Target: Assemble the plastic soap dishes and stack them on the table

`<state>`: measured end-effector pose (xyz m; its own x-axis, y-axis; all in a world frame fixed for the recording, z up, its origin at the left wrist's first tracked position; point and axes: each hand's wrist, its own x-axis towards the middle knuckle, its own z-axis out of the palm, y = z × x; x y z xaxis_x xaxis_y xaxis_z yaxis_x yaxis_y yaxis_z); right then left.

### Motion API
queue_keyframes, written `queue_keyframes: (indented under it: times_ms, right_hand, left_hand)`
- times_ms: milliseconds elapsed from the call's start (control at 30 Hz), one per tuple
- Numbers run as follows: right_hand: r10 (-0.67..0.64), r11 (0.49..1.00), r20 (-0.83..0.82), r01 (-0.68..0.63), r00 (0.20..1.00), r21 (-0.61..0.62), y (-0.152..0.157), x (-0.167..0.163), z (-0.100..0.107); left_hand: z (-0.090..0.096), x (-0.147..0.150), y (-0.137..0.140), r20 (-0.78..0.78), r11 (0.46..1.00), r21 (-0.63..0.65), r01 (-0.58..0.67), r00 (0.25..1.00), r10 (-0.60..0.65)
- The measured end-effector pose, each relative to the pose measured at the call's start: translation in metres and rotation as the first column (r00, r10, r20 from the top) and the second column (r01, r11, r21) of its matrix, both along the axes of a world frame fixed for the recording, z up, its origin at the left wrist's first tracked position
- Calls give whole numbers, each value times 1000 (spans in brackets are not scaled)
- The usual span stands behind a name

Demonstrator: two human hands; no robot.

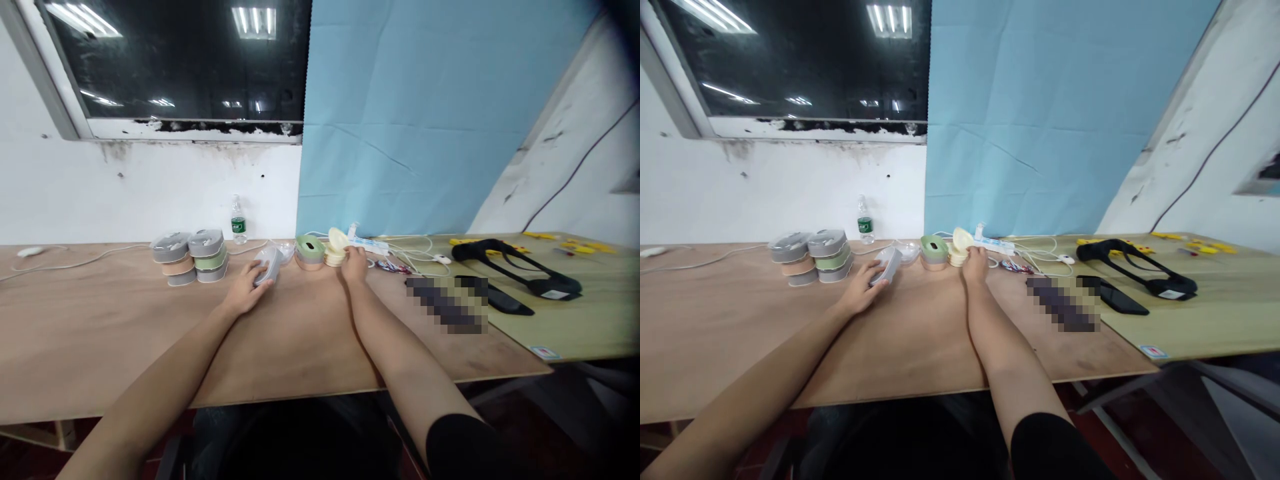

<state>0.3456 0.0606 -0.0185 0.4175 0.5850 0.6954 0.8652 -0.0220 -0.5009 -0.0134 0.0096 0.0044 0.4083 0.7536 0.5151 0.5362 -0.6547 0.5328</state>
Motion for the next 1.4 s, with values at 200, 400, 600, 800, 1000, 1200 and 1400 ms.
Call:
queue_keyframes:
  times_ms: [200, 400, 600, 800, 1000, 1200, 1400]
  right_hand:
    - [18, 1000, -32, -19, 999, -14, 4, 1, -4]
    - [14, 1000, -42, -13, 999, 25, 7, -2, -4]
    - [44, 997, -11, -43, 999, 59, 6, -9, -3]
    - [67, 965, 128, -97, 990, 243, -11, -41, 20]
    - [644, 719, 407, -694, 647, -36, -39, -136, 29]
    - [812, 537, 361, -829, 459, -154, -59, -189, 19]
    - [661, 691, 349, -720, 664, 62, -38, -148, 19]
  left_hand:
    - [2, 1, -3, -21, 1000, 6, 19, 1000, -19]
    - [2, 1, -2, -37, 1000, -5, 18, 999, -18]
    - [-1, 0, 0, -42, 1000, 4, 20, 999, -20]
    - [-3, 1, 4, 3, 1000, 22, -11, 1000, 11]
    - [-3, -1, 6, 180, 986, 119, -119, 979, 96]
    - [2, 2, -1, 210, 984, 177, 24, 976, -61]
    - [1, 3, -1, 105, 994, 110, 15, 994, -27]
